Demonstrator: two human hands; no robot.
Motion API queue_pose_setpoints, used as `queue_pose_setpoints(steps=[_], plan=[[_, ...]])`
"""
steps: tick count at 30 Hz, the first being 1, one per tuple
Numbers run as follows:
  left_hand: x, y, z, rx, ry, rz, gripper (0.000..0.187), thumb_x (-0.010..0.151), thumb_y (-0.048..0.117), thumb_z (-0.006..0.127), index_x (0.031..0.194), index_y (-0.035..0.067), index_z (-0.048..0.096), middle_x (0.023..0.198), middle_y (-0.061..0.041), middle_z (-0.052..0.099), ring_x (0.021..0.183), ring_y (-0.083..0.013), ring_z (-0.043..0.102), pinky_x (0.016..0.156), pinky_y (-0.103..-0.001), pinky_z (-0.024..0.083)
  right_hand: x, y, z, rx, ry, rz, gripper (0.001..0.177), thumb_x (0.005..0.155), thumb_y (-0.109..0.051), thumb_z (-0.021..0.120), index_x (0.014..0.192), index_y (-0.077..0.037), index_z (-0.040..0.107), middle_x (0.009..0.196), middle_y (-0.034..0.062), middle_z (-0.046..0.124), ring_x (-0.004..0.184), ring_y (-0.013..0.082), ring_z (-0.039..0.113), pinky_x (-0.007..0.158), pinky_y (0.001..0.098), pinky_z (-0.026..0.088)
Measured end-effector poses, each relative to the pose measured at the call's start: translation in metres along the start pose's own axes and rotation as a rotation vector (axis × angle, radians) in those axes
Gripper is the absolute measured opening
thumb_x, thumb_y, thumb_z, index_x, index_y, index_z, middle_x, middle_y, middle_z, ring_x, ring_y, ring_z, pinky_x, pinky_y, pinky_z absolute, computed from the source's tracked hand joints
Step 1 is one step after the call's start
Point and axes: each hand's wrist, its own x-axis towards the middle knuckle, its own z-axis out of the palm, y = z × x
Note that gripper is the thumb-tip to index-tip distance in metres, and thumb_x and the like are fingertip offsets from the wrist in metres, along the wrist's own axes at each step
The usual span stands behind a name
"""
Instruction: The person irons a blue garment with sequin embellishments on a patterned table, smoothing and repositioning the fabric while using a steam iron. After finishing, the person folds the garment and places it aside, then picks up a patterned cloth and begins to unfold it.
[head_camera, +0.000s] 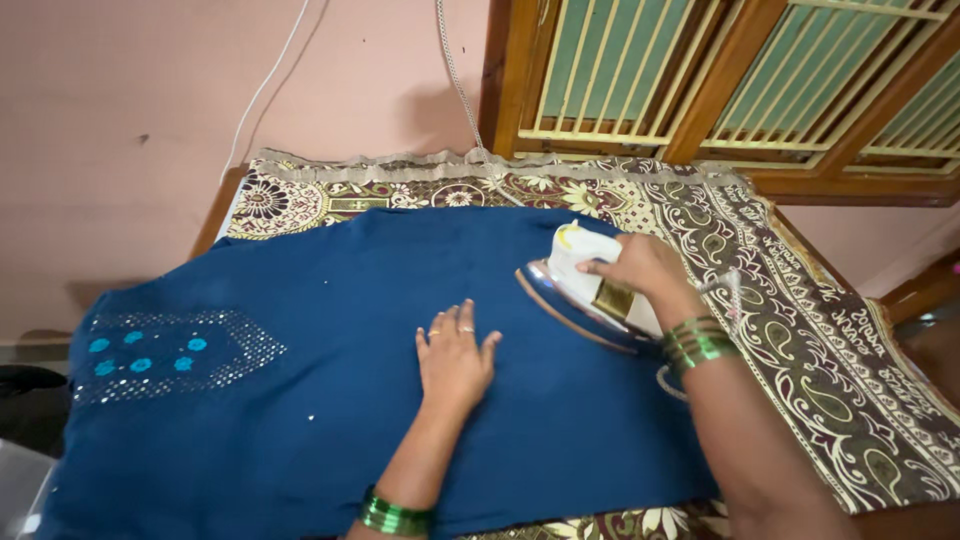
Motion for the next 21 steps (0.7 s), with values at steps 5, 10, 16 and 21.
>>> queue_pose_setpoints(steps=[5, 10, 16, 21], plan=[[0.005, -0.016, 0.002, -0.101, 0.161, -0.071, 0.069, 0.087, 0.032, 0.071, 0.145, 0.004, 0.045, 0.144, -0.018, 0.051, 0.138, -0.0358, 0.043, 0.113, -0.056, 0.032, -0.057, -0.008, 0.003, 0.014, -0.074, -0.137, 0.064, 0.065, -0.074, 0.077, 0.093, -0.017, 0.078, 0.09, 0.0131, 0.078, 0.086, 0.0328, 0.076, 0.077, 0.0435, 0.058], [0.008, -0.03, 0.0, -0.173, 0.469, -0.097, 0.06, 0.087, 0.022, 0.071, 0.14, 0.003, 0.051, 0.143, -0.021, 0.053, 0.136, -0.0388, 0.046, 0.114, -0.051, 0.035, -0.102, -0.014, 0.003, -0.038, -0.049, -0.255, 0.062, 0.062, -0.074, 0.076, 0.087, -0.018, 0.076, 0.082, 0.0127, 0.077, 0.082, 0.0364, 0.074, 0.073, 0.047, 0.058], [0.012, -0.032, 0.003, -0.27, 0.476, -0.221, 0.056, 0.086, 0.02, 0.072, 0.137, 0.005, 0.054, 0.141, -0.018, 0.054, 0.137, -0.0363, 0.046, 0.113, -0.049, 0.036, -0.076, -0.031, 0.013, -0.082, 0.051, -0.219, 0.065, 0.067, -0.078, 0.072, 0.09, -0.018, 0.075, 0.082, 0.0136, 0.076, 0.083, 0.0367, 0.073, 0.074, 0.0484, 0.057], [0.01, -0.024, 0.002, -0.251, 0.312, -0.315, 0.057, 0.086, 0.024, 0.072, 0.137, 0.01, 0.052, 0.142, -0.013, 0.053, 0.14, -0.0327, 0.042, 0.114, -0.061, 0.026, -0.003, -0.063, 0.023, -0.051, 0.084, -0.177, 0.072, 0.068, -0.083, 0.071, 0.095, -0.016, 0.077, 0.087, 0.0139, 0.077, 0.085, 0.0335, 0.073, 0.076, 0.0464, 0.057]])
